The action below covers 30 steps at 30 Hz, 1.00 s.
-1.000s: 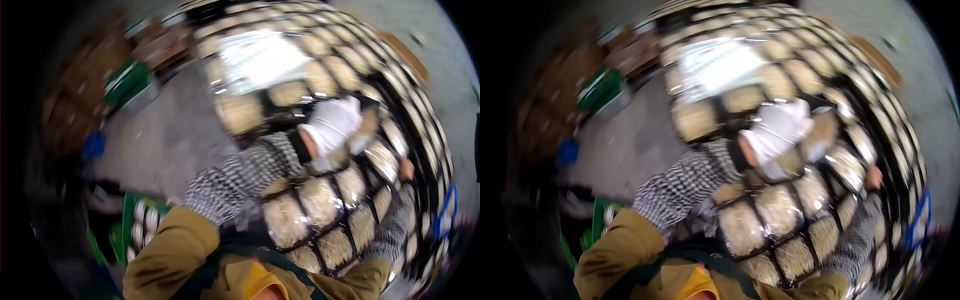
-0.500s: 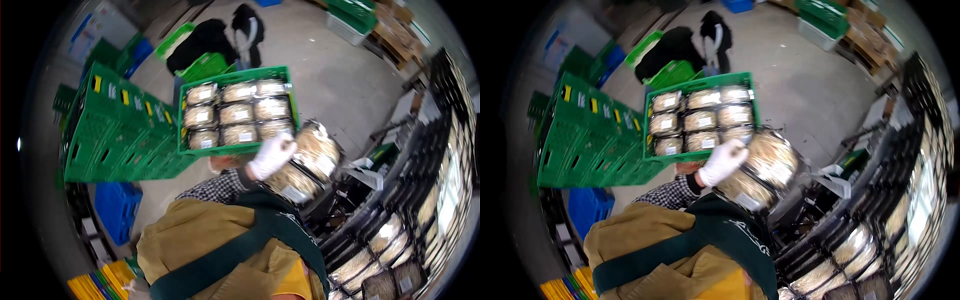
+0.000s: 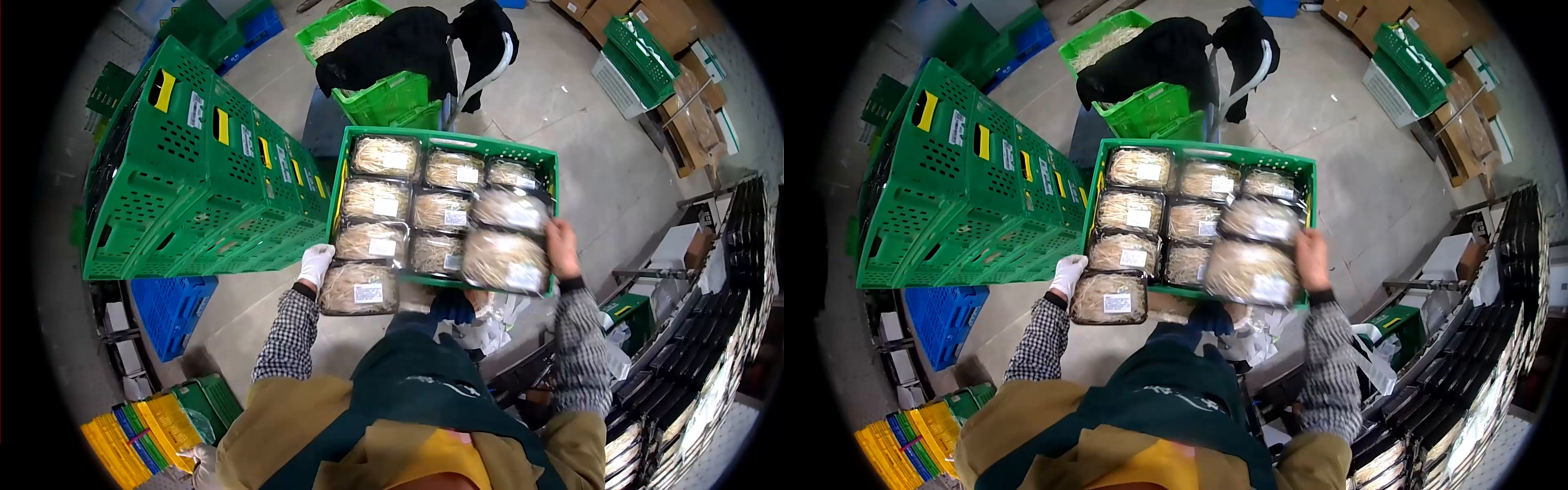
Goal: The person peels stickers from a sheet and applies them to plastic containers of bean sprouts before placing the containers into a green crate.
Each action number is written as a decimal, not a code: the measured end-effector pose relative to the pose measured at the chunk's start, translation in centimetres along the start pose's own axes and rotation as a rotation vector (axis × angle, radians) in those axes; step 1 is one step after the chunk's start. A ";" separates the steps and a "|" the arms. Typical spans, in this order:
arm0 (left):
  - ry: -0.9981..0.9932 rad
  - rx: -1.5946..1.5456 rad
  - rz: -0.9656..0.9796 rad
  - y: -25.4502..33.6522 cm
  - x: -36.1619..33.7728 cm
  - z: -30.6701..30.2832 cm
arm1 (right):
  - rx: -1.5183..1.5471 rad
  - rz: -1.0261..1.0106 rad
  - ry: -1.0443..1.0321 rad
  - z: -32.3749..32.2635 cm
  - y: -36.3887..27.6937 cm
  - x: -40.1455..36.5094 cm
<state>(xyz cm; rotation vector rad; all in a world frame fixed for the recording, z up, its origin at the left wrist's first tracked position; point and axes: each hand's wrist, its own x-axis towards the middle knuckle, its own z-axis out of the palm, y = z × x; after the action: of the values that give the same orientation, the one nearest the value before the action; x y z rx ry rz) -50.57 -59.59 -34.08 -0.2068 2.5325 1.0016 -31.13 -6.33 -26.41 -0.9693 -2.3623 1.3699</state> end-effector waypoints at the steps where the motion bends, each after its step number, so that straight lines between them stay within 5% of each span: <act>1: -0.102 -0.204 -0.065 0.4 -0.4 -0.7 | 0.183 0.033 -0.003 4.4 0.2 2.6; 4: -0.095 -0.393 -0.147 3.8 -3.8 -3.9 | 0.009 -0.121 0.044 14.7 1.9 7.5; 5: -0.113 -0.424 -0.166 4.7 -4.7 -4.8 | 0.072 0.071 -0.093 17.0 2.2 8.0; 7: -0.079 -0.542 -0.242 5.0 -5.5 -6.1 | 0.277 0.144 -0.117 19.8 2.9 7.6; 9: -0.054 -0.568 -0.165 6.9 -6.2 -6.1 | 0.222 0.062 -0.007 19.8 3.8 6.5; 10: -0.060 -0.547 -0.068 8.9 -6.7 -5.2 | -0.009 -0.034 0.017 17.6 1.5 4.7; 11: -0.066 -0.527 0.034 10.7 -6.9 -4.1 | 0.070 -0.103 0.113 16.6 0.0 2.9; 12: -0.065 -0.197 0.460 11.4 -6.6 -2.8 | 0.025 -0.166 0.096 15.3 -0.8 1.2; 13: -0.205 -0.445 0.289 13.3 -6.3 -0.6 | 0.279 0.121 -0.198 12.9 -3.8 -1.0; 14: -0.147 -0.069 0.711 12.8 -4.4 2.6 | 0.412 0.273 -0.598 11.9 -1.6 -1.4; 15: -0.127 0.081 0.954 12.5 -2.9 5.6 | 0.319 0.174 -0.585 12.0 -0.2 -3.3; 16: -0.128 0.006 0.864 13.6 -2.6 8.8 | 0.222 0.077 -0.563 12.0 1.1 -5.2; 17: -0.305 -0.396 0.506 15.2 -3.3 10.7 | 0.125 -0.016 -0.532 12.1 2.5 -7.1; 18: -0.366 -0.633 0.175 16.1 -2.8 13.0 | 0.408 0.143 -0.560 11.3 1.1 -7.4; 19: -0.306 -0.669 0.220 15.5 -2.1 14.8 | 0.689 0.310 -0.591 10.4 -0.3 -7.7; 21: -0.025 -0.236 0.427 17.5 -5.0 12.7 | 0.791 0.737 -0.561 10.1 -0.2 -6.7; 22: 0.126 -0.049 0.617 17.6 -6.1 11.7 | 0.855 0.740 -0.569 11.4 2.8 -6.0; 23: 0.277 0.148 0.798 17.0 -7.1 10.8 | 0.686 0.490 -0.523 13.1 5.5 -5.9; 25: -0.029 0.464 0.649 12.9 -8.7 10.2 | -0.032 0.129 -0.362 15.2 8.0 -5.6; 27: -0.115 0.646 0.550 8.1 -8.4 10.6 | -0.268 0.208 -0.253 14.6 4.0 -7.0; 30: -0.080 0.614 0.581 5.8 -7.2 10.8 | -0.238 -0.010 -0.001 13.3 3.2 -9.4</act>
<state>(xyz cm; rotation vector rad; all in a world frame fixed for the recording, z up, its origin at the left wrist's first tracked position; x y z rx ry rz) -42.28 -48.05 -34.57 0.7585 2.7332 0.3379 -29.46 -20.39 -35.09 -1.0151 -2.5699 1.1026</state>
